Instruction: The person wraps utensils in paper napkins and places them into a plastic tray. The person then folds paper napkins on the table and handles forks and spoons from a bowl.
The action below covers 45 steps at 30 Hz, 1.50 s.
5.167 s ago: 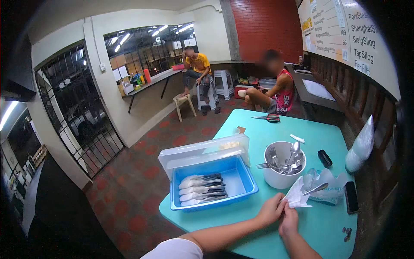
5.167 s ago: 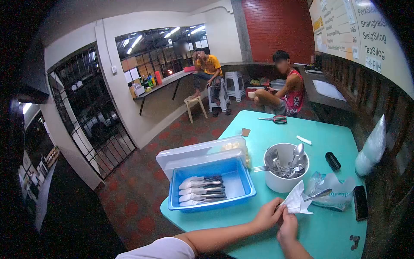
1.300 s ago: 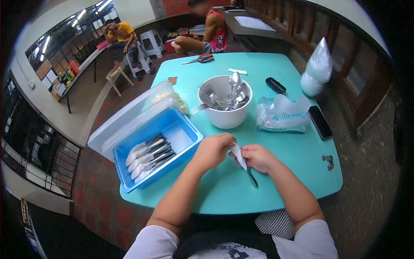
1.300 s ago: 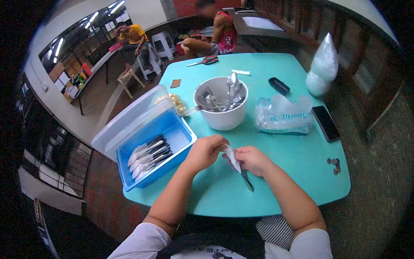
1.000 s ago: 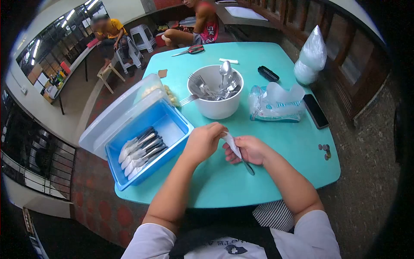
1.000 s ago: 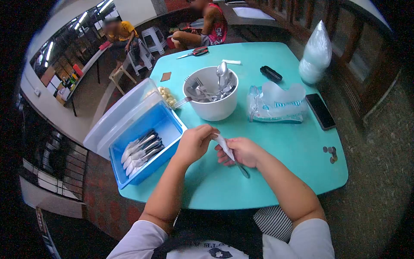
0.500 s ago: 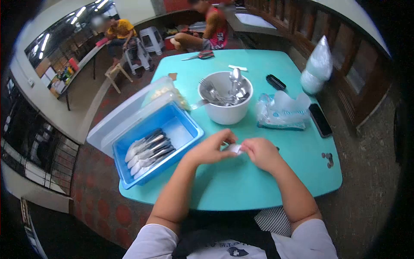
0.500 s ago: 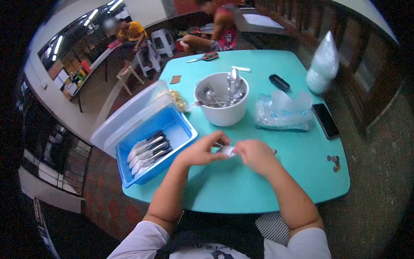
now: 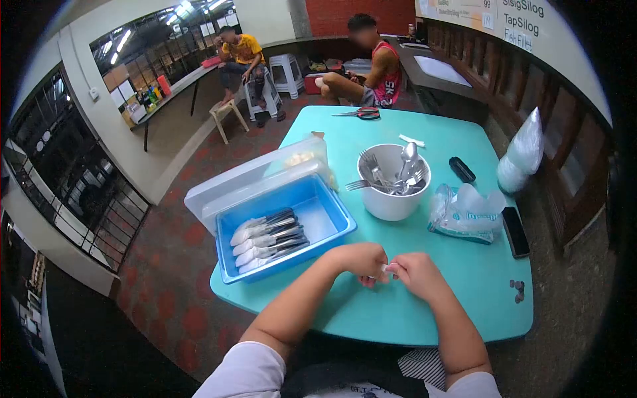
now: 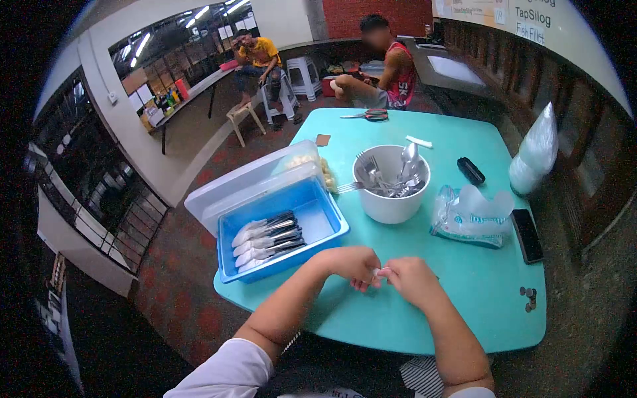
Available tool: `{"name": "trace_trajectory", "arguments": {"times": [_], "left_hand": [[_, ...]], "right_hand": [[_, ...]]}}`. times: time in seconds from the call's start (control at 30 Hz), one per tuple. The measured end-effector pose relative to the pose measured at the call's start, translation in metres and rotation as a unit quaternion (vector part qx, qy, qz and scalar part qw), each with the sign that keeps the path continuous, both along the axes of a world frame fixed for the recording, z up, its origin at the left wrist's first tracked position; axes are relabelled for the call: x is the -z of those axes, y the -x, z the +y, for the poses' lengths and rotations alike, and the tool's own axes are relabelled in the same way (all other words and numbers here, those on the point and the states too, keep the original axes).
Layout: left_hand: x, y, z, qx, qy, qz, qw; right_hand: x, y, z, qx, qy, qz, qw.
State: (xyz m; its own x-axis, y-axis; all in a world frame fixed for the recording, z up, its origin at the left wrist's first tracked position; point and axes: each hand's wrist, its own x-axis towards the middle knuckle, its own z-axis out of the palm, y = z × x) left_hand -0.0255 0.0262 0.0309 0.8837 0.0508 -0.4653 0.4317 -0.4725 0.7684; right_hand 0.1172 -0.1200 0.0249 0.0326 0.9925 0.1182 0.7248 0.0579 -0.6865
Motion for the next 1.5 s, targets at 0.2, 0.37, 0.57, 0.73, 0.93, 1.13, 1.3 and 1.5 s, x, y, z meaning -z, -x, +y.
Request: {"name": "trace_trajectory", "arguments": {"times": [0.2, 0.37, 0.57, 0.73, 0.93, 1.13, 1.3, 1.5], "left_hand": [[-0.014, 0.009, -0.031, 0.076, -0.314, -0.117, 0.939], [0.011, 0.023, -0.046, 0.104, -0.433, -0.222, 0.867], [0.012, 0.015, -0.051, 0.040, -0.451, -0.252, 0.855], [0.018, -0.013, -0.028, 0.103, -0.368, -0.107, 0.918], [-0.006, -0.031, -0.029, -0.016, -0.336, -0.162, 0.928], [0.019, -0.031, -0.030, -0.015, -0.401, -0.287, 0.870], [0.040, -0.019, -0.031, 0.011, -0.458, -0.373, 0.807], [0.039, -0.012, -0.047, -0.042, -0.531, -0.339, 0.776]], "right_hand": [[0.018, -0.020, 0.004, -0.051, 0.161, 0.050, 0.984], [0.025, -0.028, 0.000, -0.096, 0.250, 0.154, 0.951], [0.025, -0.028, -0.001, -0.037, 0.116, 0.038, 0.992], [0.005, -0.013, -0.007, 0.009, 0.069, -0.064, 0.996], [0.029, -0.038, 0.001, 0.052, -0.046, -0.139, 0.988], [0.025, -0.046, 0.002, 0.057, 0.006, 0.082, 0.995], [0.034, -0.059, 0.006, 0.029, 0.089, 0.192, 0.977], [0.019, -0.035, 0.000, 0.022, -0.108, -0.110, 0.988]]}}
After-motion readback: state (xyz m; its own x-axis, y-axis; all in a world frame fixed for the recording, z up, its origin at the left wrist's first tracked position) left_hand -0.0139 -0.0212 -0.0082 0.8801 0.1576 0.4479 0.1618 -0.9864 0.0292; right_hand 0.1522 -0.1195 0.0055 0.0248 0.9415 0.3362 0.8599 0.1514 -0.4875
